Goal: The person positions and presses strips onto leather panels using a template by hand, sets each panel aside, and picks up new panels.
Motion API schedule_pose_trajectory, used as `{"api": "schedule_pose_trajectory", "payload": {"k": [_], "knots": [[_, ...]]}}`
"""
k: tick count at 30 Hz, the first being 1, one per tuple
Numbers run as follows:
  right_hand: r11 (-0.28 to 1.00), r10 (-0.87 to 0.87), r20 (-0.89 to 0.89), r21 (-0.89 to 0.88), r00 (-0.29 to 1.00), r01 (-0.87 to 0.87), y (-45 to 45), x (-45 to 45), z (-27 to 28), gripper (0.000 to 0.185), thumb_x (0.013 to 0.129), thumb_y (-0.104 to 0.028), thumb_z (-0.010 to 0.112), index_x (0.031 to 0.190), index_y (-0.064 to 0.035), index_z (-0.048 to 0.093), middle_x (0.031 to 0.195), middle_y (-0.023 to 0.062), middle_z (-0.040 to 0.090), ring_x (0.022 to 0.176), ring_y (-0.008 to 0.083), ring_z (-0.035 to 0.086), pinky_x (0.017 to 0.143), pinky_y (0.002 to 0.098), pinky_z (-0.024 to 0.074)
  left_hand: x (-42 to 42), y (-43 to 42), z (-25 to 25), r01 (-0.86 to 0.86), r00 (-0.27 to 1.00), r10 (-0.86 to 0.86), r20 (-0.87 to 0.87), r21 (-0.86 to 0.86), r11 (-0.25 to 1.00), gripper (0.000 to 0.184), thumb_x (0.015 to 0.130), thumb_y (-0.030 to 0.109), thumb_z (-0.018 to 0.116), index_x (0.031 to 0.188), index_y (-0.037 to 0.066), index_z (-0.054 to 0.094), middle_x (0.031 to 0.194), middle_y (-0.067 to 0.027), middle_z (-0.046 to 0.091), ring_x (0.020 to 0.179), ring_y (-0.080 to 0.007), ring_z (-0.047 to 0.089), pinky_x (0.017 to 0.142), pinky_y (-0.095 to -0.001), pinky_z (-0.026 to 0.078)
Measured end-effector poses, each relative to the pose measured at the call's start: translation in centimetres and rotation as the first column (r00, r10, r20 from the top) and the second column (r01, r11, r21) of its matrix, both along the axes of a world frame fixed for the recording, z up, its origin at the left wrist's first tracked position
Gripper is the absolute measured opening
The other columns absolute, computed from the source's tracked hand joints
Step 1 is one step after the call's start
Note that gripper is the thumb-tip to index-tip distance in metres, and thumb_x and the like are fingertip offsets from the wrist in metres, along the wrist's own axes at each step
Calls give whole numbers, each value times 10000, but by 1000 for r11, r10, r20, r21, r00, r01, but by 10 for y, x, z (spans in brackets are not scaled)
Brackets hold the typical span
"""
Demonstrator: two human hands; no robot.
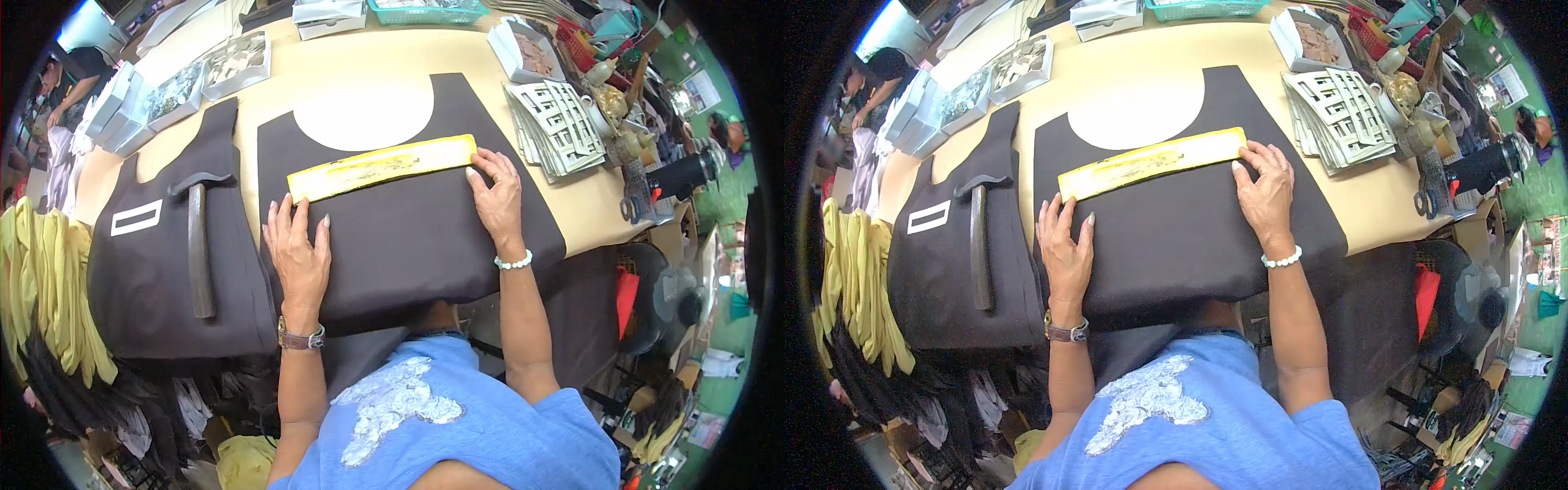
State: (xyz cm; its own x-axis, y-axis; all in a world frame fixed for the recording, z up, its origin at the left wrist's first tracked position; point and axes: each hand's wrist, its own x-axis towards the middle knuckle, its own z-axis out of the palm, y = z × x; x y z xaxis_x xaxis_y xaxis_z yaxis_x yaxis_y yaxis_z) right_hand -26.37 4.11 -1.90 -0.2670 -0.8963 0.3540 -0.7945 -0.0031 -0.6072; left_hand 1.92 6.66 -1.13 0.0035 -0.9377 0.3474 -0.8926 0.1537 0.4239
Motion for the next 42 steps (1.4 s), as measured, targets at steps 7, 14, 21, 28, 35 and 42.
{"api": "schedule_pose_trajectory", "payload": {"k": [7,14,21,28,35,42], "knots": [[998,-8,-535,-55,845,-25,1,19,15,297,818,-220,594,1004,8,634,1166,114,578,1151,330,469,1010,514,299,-7,-6,13,54,902,-58,428,21,998,374,904,172,472,1220,-26,502,1228,-195,498,1225,-360,398,1002,-567,291],[987,152,-589,131,794,-92,-5,32,28,383,857,-349,558,1095,-50,584,1045,158,564,1070,321,486,993,532,308,-24,-19,25,31,826,-80,558,97,995,366,862,128,483,1223,119,544,936,-197,577,984,-325,517,947,-541,357],[983,177,-321,98,930,-154,-13,5,24,370,881,-363,517,1101,-81,612,1062,147,542,1080,293,474,961,482,328,-24,-35,25,211,852,-204,481,40,977,207,861,102,463,1002,90,613,1027,-119,590,1089,-311,513,957,-603,318],[910,-374,-352,-315,858,268,-15,-118,37,186,779,-105,598,948,-52,654,950,116,607,910,288,577,837,409,433,-28,-41,43,218,898,-280,339,209,953,193,875,109,462,947,43,628,985,-134,624,953,-319,593,881,-481,417],[873,-477,-354,-85,804,480,-14,-162,46,360,736,-263,670,1037,-67,642,970,169,660,892,327,625,818,426,471,-24,-51,40,268,884,-313,347,171,948,182,852,110,484,819,43,650,867,-139,634,762,-331,625,717,-431,483],[841,-474,-492,-7,730,541,-17,-154,63,277,789,-185,598,1030,-50,625,903,218,648,847,375,629,761,450,488,-19,-76,52,327,832,-430,350,315,891,180,819,141,518,805,61,679,824,-148,616,735,-346,625,705,-432,502]]}}
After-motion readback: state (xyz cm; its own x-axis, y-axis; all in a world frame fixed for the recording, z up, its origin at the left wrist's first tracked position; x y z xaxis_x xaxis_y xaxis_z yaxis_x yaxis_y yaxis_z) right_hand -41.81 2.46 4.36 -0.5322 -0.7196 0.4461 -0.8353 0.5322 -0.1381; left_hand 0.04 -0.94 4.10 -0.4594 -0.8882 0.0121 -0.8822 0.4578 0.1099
